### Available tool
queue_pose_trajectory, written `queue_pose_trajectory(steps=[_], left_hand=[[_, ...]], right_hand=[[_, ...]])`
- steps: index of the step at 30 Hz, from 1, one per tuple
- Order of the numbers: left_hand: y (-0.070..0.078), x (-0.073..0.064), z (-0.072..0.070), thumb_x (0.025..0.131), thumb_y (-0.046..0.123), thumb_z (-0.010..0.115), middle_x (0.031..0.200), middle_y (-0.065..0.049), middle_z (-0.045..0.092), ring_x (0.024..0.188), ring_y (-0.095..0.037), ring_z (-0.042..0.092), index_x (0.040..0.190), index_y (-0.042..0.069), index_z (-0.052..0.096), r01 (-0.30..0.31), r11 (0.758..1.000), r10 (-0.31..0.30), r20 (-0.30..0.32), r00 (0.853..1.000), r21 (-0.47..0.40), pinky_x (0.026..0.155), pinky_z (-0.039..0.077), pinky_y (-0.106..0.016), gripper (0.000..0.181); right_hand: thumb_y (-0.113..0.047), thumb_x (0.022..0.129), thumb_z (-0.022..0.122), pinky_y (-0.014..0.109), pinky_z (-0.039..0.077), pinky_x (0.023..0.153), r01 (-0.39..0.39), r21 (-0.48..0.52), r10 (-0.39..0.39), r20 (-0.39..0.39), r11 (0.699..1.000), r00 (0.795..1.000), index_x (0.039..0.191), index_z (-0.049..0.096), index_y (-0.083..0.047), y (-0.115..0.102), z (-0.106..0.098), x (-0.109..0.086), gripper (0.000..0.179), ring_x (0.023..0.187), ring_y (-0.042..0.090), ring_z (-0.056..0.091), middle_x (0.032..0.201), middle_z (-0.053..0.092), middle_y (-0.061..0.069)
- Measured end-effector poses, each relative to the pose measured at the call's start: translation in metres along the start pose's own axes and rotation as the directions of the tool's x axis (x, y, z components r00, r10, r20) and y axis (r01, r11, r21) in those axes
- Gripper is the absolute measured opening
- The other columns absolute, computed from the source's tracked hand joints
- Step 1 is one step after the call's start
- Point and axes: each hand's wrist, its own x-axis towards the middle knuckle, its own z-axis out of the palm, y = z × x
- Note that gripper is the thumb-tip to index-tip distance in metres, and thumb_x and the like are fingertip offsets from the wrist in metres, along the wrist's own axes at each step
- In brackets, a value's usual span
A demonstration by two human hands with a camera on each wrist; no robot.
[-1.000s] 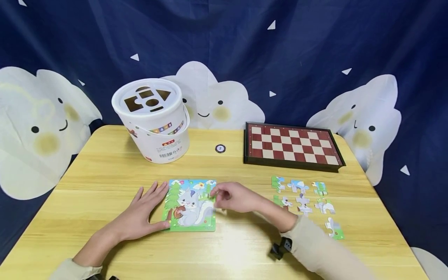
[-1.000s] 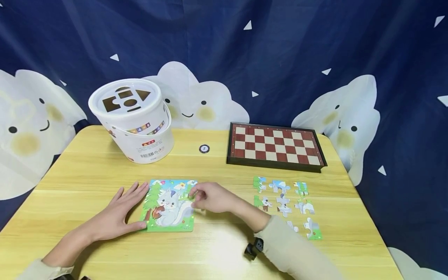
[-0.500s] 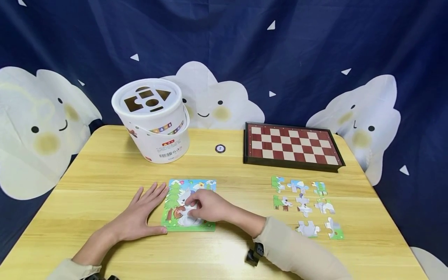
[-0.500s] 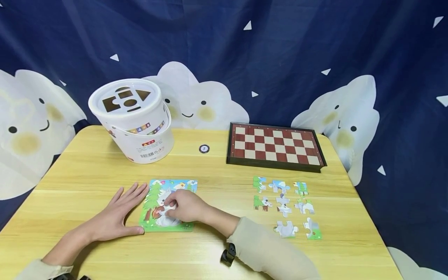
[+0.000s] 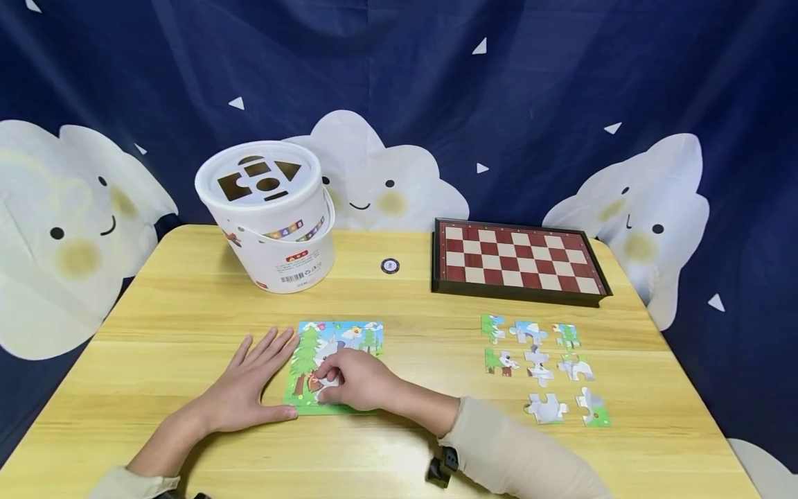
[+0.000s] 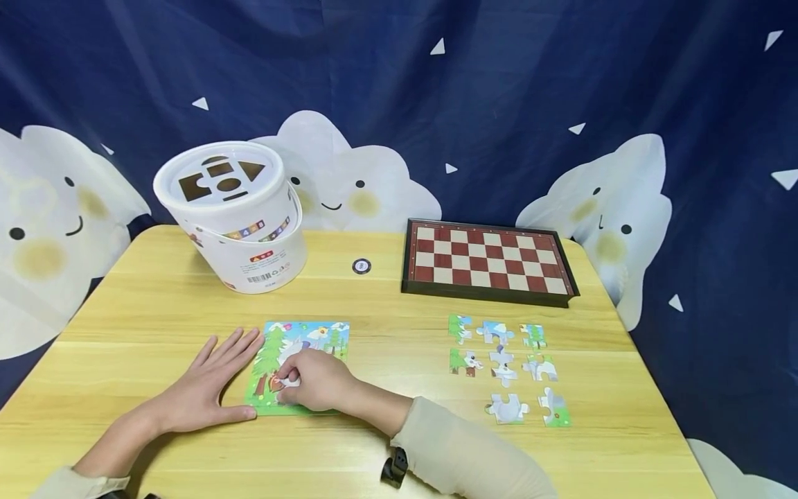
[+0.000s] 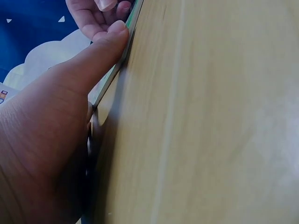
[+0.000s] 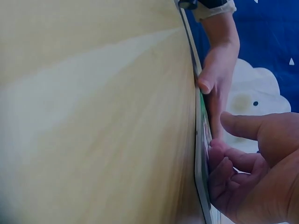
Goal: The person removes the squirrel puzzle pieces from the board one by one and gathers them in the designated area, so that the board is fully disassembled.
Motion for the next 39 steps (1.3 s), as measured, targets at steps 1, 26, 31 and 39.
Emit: queue_pose_trajectory(steps=[1,26,31,39], left_hand=[[0.000,0.000,0.000,0.084,0.066,0.071,0.167,-0.015,0.023,0.154,-0.041,0.014,0.162,0.009,0.025,0.003,1.000,-0.003,0.002,1.000,0.003,0.123,-0.011,-0.046,0.107],[0.005,0.000,-0.001,0.085,0.066,0.070,0.168,-0.014,0.023,0.154,-0.040,0.014,0.162,0.008,0.026,0.021,1.000,-0.021,0.013,1.000,-0.006,0.123,-0.008,-0.048,0.105],[0.003,0.000,0.000,0.085,0.064,0.072,0.167,-0.014,0.025,0.154,-0.039,0.015,0.162,0.009,0.026,0.001,1.000,-0.001,-0.014,1.000,0.003,0.123,-0.009,-0.046,0.105],[0.002,-0.001,0.001,0.084,0.064,0.072,0.167,-0.014,0.025,0.155,-0.038,0.014,0.162,0.010,0.026,-0.003,1.000,0.003,-0.024,1.000,0.006,0.123,-0.011,-0.042,0.106]], right_hand=[[-0.022,0.087,0.082,0.014,0.045,0.064,0.000,-0.004,0.000,-0.003,1.000,1.000,0.109,0.077,-0.012,0.000,0.001,0.000,0.025,0.065,-0.002,0.051,0.083,0.059,-0.015],[-0.011,0.091,0.073,0.017,0.041,0.055,-0.009,0.046,0.014,-0.109,0.999,0.994,0.091,0.061,-0.017,-0.006,0.012,0.000,0.013,0.058,-0.001,0.049,0.068,0.055,-0.014],[-0.012,0.094,0.073,0.018,0.043,0.056,-0.018,0.136,0.033,-0.108,0.991,0.994,0.087,0.062,-0.017,-0.008,0.012,0.001,0.014,0.058,0.000,0.052,0.066,0.058,-0.014],[-0.007,0.092,0.072,0.018,0.044,0.052,-0.012,0.227,0.044,-0.138,0.974,0.989,0.086,0.063,-0.016,-0.007,0.003,-0.002,0.013,0.055,0.001,0.053,0.065,0.062,-0.011]])
